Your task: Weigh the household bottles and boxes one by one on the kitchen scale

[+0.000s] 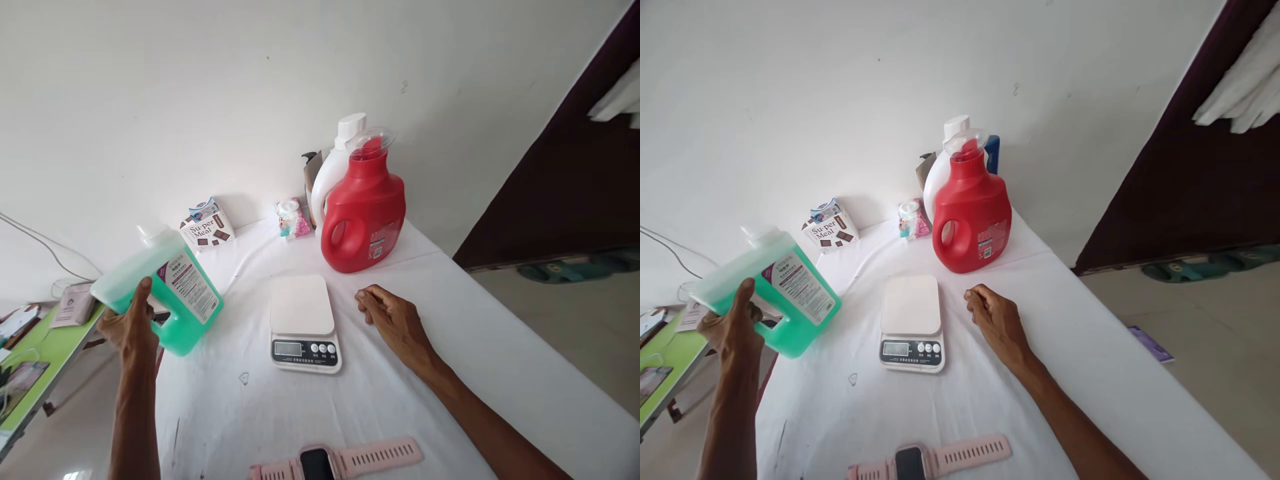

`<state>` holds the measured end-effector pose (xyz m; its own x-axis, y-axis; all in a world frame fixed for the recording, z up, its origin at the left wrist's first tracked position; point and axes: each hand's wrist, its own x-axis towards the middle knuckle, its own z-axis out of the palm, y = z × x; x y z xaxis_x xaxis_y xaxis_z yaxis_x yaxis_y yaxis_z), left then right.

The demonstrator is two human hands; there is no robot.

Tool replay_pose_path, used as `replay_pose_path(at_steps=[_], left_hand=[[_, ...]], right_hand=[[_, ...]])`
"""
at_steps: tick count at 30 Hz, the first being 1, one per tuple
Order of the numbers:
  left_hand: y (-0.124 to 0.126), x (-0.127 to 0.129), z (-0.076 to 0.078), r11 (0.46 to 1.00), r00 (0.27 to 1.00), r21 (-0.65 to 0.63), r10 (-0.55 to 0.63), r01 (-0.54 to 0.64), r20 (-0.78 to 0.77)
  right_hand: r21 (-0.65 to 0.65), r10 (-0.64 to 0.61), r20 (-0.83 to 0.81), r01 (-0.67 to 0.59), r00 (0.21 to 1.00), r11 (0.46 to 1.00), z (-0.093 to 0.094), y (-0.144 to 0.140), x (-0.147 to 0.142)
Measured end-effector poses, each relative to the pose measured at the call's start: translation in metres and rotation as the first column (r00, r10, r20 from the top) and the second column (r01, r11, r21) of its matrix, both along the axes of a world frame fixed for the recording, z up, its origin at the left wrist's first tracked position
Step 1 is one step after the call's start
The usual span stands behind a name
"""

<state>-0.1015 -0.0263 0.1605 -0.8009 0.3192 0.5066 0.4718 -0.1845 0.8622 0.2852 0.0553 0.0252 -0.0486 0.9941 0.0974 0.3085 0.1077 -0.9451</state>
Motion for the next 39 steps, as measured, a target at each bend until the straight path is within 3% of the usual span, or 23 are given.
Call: replay_pose_path(at_steps=[4, 8, 13, 19, 25, 31, 39], left_hand=[[-0.042, 0.022, 0.02, 0.998, 0.996, -0.041, 0.055, -0.052, 0.076], [-0.056, 0.036, 0.034, 0.991, 0.988, 0.088, -0.115, 0.106, 0.104], [-0.032, 0.063, 0.039, 0.921, 0.923, 0.195, -0.364, 0.338, 0.123], [0.011, 0.108, 0.027, 0.823, 0.821, 0.206, -0.558, 0.529, 0.12], [0.042, 0.133, 0.012, 0.77, 0.766, 0.178, -0.635, 0.613, 0.106], [0.062, 0.141, 0.007, 0.722, 0.718, 0.172, -0.69, 0.671, 0.092], [0.059, 0.129, 0.003, 0.68, 0.679, 0.014, -0.733, 0.733, 0.027]], right_hand=[[-0.003, 0.008, -0.004, -0.008, 1.0, 1.0, -0.001, 0.002, -0.001], [0.005, -0.005, -0.003, 0.005, 1.0, 1.0, 0.001, 0.001, -0.002], [-0.019, -0.008, -0.046, 0.007, 0.999, 1.0, 0.003, -0.002, -0.002], [-0.015, 0.014, -0.086, -0.015, 0.996, 1.0, 0.004, -0.001, -0.001], [0.051, 0.014, -0.039, -0.012, 0.999, 0.999, 0.0, 0.003, 0.001], [0.056, 0.01, -0.021, -0.009, 1.0, 0.998, -0.007, 0.009, 0.001], [0.014, -0.002, -0.038, 0.003, 0.999, 1.0, 0.001, 0.005, 0.001]])
